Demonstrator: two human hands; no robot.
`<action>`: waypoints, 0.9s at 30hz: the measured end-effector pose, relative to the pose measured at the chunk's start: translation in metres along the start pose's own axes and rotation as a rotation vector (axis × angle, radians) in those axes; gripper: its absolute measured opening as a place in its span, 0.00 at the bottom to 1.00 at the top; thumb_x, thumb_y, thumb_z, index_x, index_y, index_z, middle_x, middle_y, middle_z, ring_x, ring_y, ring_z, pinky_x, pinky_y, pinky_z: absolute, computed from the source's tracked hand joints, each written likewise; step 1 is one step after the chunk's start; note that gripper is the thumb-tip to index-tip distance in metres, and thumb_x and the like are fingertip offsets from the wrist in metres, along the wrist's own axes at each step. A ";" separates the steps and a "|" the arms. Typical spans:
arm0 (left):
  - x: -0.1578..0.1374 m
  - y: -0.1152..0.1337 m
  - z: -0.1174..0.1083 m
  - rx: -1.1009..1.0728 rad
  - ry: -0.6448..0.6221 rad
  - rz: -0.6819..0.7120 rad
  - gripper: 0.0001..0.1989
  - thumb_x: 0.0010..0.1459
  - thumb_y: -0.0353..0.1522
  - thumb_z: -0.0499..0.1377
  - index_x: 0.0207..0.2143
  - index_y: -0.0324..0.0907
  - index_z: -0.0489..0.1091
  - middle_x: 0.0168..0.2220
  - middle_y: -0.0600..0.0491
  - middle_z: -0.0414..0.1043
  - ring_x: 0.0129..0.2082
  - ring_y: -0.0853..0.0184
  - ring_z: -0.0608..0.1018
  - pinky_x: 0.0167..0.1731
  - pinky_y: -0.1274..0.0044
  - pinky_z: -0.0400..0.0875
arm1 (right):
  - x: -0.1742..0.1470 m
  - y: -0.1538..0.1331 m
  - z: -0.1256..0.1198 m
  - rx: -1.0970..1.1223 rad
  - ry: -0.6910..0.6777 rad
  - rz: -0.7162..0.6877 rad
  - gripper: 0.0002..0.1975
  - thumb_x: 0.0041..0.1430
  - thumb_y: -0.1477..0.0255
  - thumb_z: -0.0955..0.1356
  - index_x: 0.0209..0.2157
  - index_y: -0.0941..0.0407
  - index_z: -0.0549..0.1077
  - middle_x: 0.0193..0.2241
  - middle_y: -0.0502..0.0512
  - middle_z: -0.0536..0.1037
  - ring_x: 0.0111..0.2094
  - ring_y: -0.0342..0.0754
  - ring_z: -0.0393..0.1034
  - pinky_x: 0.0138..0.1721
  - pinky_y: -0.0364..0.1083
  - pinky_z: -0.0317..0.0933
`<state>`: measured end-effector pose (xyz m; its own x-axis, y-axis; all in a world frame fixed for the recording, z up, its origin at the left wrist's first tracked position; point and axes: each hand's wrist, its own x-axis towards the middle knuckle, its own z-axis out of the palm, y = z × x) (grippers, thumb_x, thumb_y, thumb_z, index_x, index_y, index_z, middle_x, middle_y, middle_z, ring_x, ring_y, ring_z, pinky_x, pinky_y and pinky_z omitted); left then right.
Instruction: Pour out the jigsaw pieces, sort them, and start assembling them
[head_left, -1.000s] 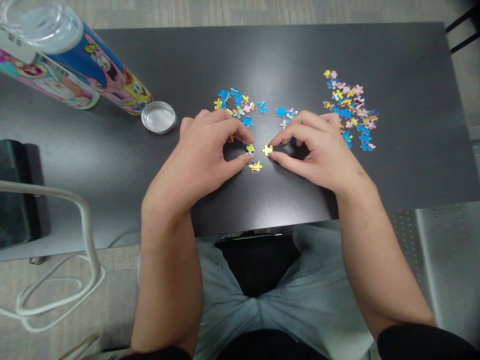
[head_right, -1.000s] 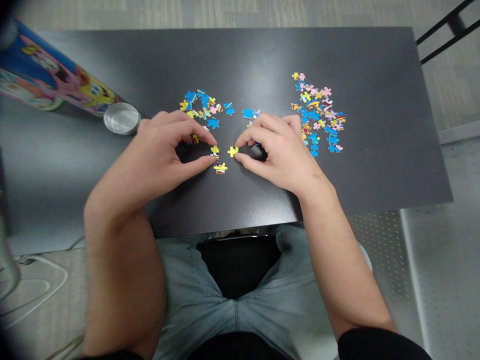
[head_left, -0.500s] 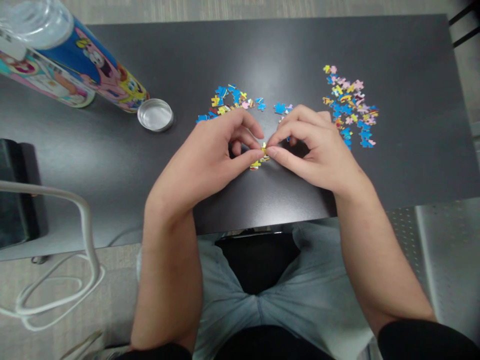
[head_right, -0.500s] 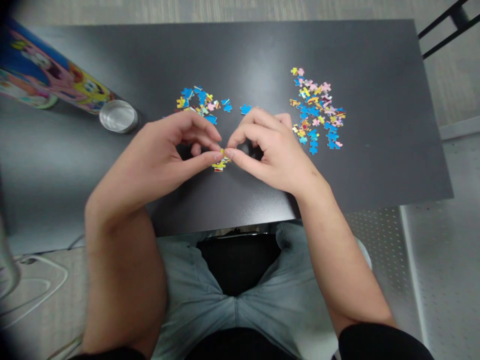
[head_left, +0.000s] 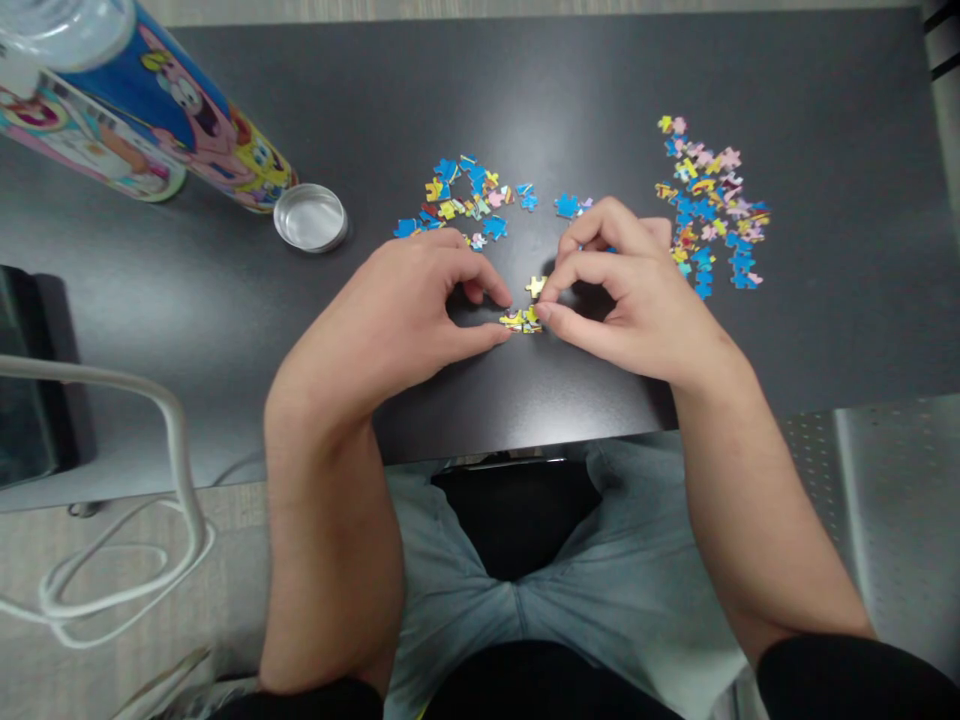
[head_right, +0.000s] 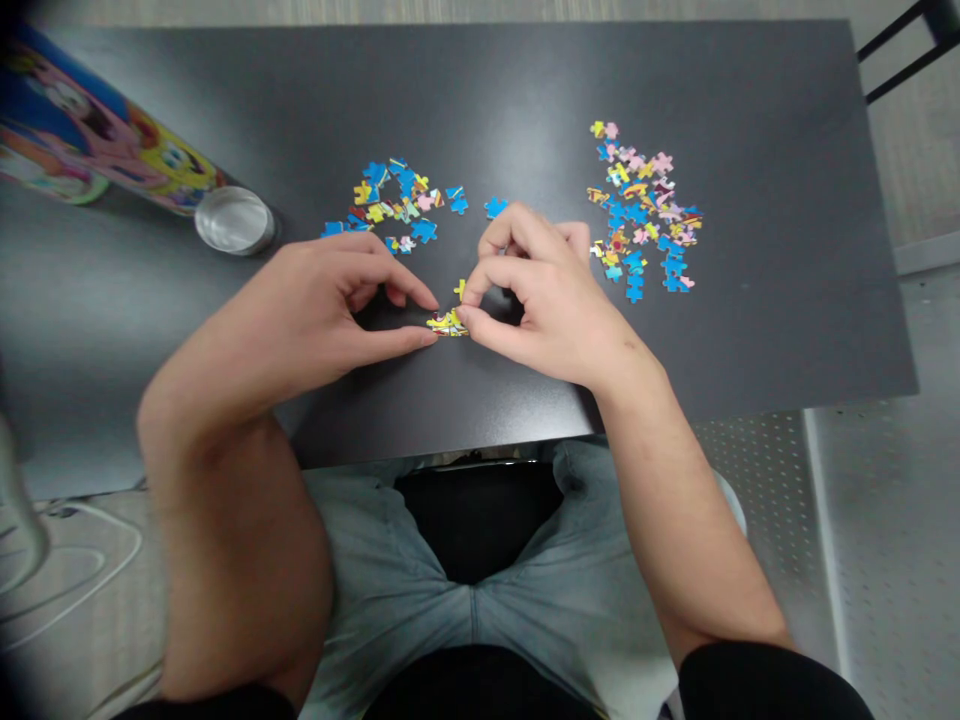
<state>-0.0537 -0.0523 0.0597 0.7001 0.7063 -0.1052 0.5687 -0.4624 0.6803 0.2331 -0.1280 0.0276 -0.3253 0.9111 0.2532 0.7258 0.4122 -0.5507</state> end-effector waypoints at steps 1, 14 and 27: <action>0.000 0.001 0.001 0.002 -0.002 -0.004 0.08 0.71 0.40 0.77 0.48 0.50 0.92 0.39 0.50 0.83 0.45 0.52 0.85 0.52 0.62 0.80 | 0.000 -0.001 0.000 -0.014 -0.013 0.012 0.05 0.79 0.68 0.78 0.44 0.48 0.89 0.54 0.64 0.87 0.60 0.70 0.84 0.64 0.73 0.66; 0.000 0.003 0.002 -0.030 -0.002 -0.026 0.05 0.70 0.39 0.78 0.46 0.50 0.92 0.37 0.50 0.82 0.44 0.52 0.84 0.49 0.63 0.78 | 0.000 -0.004 -0.005 -0.047 -0.042 0.051 0.02 0.79 0.67 0.77 0.48 0.46 0.88 0.55 0.62 0.90 0.62 0.72 0.85 0.66 0.73 0.65; 0.000 0.005 0.004 -0.022 0.003 -0.019 0.06 0.69 0.38 0.77 0.47 0.50 0.93 0.38 0.50 0.82 0.43 0.53 0.84 0.50 0.62 0.79 | -0.003 -0.001 -0.007 -0.031 -0.086 -0.024 0.09 0.75 0.63 0.84 0.53 0.43 0.91 0.56 0.61 0.89 0.60 0.73 0.85 0.67 0.74 0.66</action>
<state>-0.0493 -0.0567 0.0602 0.6881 0.7162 -0.1165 0.5724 -0.4370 0.6939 0.2381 -0.1315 0.0331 -0.3928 0.8984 0.1964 0.7350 0.4351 -0.5201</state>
